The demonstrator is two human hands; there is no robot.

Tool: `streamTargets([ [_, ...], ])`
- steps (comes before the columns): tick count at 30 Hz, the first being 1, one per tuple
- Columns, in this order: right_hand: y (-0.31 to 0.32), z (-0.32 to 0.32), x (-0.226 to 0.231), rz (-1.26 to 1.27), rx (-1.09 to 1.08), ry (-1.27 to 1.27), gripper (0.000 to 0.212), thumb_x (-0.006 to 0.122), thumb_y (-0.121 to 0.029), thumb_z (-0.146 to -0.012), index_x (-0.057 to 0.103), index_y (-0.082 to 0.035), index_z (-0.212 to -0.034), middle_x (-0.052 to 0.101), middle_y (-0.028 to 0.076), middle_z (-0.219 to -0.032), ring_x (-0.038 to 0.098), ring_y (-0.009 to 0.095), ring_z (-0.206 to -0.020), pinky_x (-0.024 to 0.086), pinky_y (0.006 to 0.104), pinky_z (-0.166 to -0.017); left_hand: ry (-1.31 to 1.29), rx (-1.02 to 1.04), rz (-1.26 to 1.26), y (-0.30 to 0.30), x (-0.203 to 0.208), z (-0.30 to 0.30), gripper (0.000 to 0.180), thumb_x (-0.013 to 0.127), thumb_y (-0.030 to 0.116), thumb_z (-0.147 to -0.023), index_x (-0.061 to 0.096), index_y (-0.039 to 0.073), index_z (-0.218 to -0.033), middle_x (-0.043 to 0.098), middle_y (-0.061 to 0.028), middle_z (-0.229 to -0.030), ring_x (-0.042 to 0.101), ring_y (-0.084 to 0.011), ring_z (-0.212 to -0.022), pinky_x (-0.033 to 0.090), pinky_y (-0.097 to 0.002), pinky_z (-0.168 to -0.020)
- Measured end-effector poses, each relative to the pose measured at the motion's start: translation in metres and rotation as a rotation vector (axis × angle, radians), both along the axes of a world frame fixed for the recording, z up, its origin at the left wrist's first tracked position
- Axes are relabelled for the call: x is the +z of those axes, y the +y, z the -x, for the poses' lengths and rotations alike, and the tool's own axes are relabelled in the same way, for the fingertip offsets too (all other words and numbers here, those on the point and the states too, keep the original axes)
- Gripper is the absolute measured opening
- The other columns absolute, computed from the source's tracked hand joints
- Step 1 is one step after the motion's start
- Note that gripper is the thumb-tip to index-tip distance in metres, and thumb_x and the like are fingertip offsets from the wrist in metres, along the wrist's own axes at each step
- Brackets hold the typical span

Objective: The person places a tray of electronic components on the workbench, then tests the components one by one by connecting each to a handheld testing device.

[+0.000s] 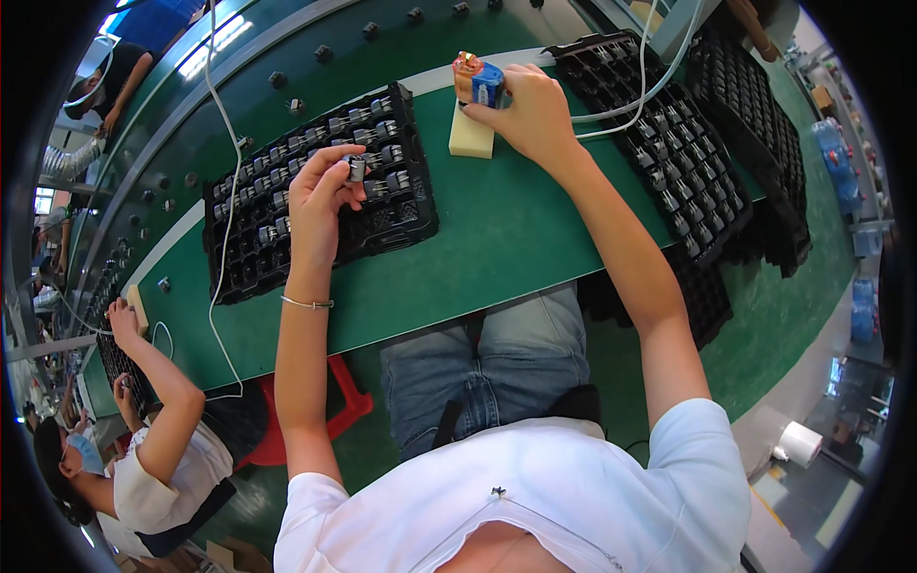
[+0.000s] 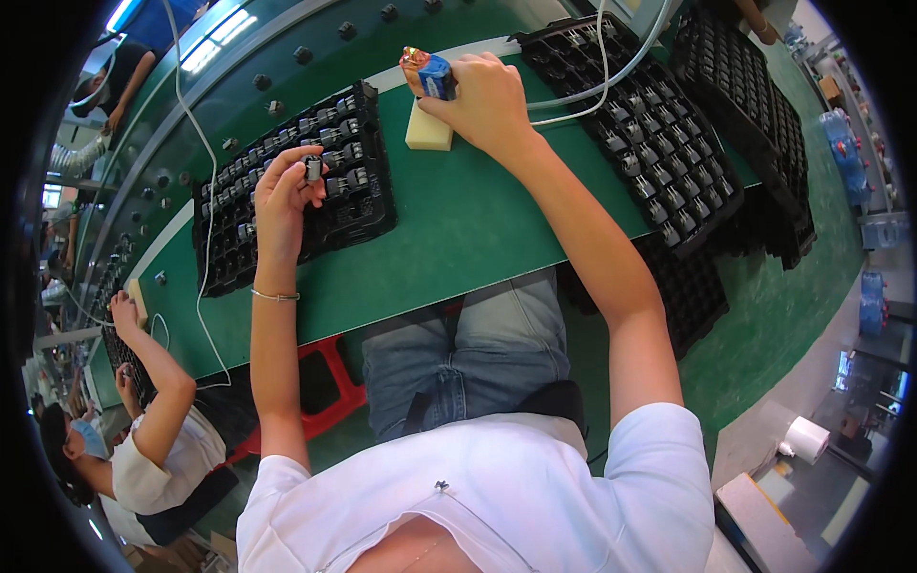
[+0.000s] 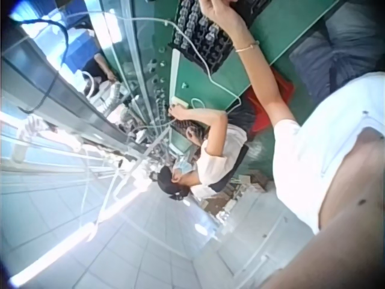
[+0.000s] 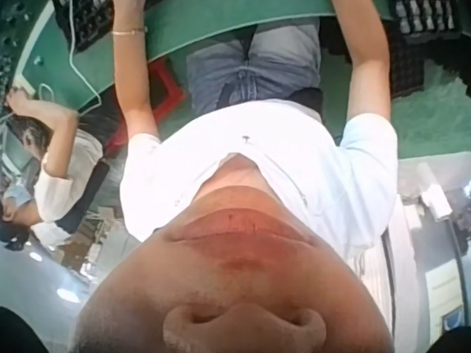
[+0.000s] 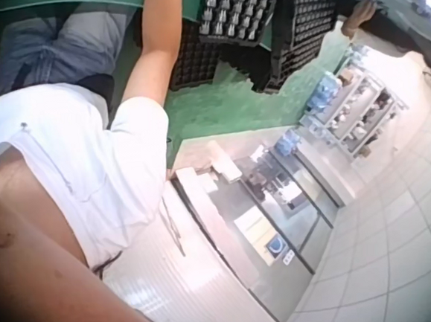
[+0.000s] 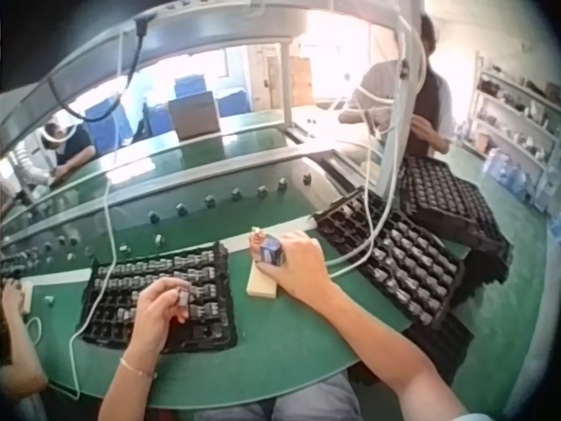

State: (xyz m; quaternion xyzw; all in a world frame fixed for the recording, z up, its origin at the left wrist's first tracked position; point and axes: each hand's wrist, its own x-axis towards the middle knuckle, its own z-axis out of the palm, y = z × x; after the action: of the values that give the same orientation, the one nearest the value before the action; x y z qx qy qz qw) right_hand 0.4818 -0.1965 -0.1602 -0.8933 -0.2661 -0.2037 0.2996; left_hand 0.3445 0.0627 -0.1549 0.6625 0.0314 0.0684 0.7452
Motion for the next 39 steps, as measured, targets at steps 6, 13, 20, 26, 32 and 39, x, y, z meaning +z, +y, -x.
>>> streamTargets([
  [6,0.013,-0.002,0.006,-0.010,0.015,-0.030,0.045,0.082,-0.039,-0.066,0.060,0.000,-0.070,0.057,0.014,-0.072,0.057,0.033,-0.074,0.045,0.0435,-0.065,0.018,0.042,-0.041,0.007,0.007,0.004,0.023,0.053,0.013,-0.096,0.068,0.002,-0.109,0.065,-0.0039,-0.084,0.058,-0.0068,-0.065,0.046,-0.0191,-0.057],
  [13,0.052,-0.045,0.019,-0.102,0.030,0.101,0.038,0.080,-0.032,-0.064,0.062,-0.002,-0.079,0.063,0.016,-0.074,0.064,0.036,-0.074,0.050,0.0441,-0.068,0.001,-0.014,-0.072,0.011,0.002,0.010,0.021,0.055,0.014,-0.095,0.067,0.002,-0.107,0.064,-0.0019,-0.079,0.058,-0.0066,-0.063,0.048,-0.0205,-0.057],
  [20,0.096,-0.127,0.003,0.075,-0.110,0.149,0.037,0.074,-0.035,-0.067,0.064,-0.005,-0.088,0.070,0.018,-0.089,0.067,0.039,-0.087,0.053,0.0468,-0.077,-0.022,0.014,0.019,0.005,-0.006,0.006,0.009,0.060,0.012,-0.093,0.060,0.003,-0.096,0.061,-0.0011,-0.076,0.057,-0.0070,-0.060,0.046,-0.0209,-0.050],
  [26,0.115,-0.143,-0.007,0.123,-0.158,0.184,0.037,0.073,-0.036,-0.066,0.069,-0.006,-0.088,0.071,0.018,-0.093,0.068,0.037,-0.091,0.054,0.0461,-0.081,0.005,-0.059,0.057,0.007,-0.006,0.007,0.014,0.059,0.010,-0.093,0.058,0.004,-0.106,0.067,-0.0053,-0.082,0.058,-0.0079,-0.060,0.045,-0.0211,-0.051],
  [32,0.112,-0.144,0.005,0.163,-0.051,0.074,0.035,0.073,-0.032,-0.065,0.070,-0.001,-0.083,0.069,0.024,-0.084,0.067,0.041,-0.082,0.053,0.0477,-0.074,-0.048,-0.086,0.004,0.012,-0.006,0.001,0.019,0.053,0.009,-0.091,0.066,0.003,-0.105,0.066,-0.0028,-0.083,0.058,-0.0055,-0.061,0.048,-0.0212,-0.053],
  [39,0.114,-0.140,-0.008,0.122,-0.026,0.078,0.034,0.073,-0.032,-0.069,0.069,-0.003,-0.086,0.070,0.021,-0.088,0.067,0.041,-0.085,0.052,0.0480,-0.077,-0.082,-0.056,0.045,0.012,-0.012,0.002,0.014,0.052,0.007,-0.090,0.064,0.004,-0.097,0.064,-0.0040,-0.078,0.055,-0.0062,-0.054,0.045,-0.0208,-0.047],
])
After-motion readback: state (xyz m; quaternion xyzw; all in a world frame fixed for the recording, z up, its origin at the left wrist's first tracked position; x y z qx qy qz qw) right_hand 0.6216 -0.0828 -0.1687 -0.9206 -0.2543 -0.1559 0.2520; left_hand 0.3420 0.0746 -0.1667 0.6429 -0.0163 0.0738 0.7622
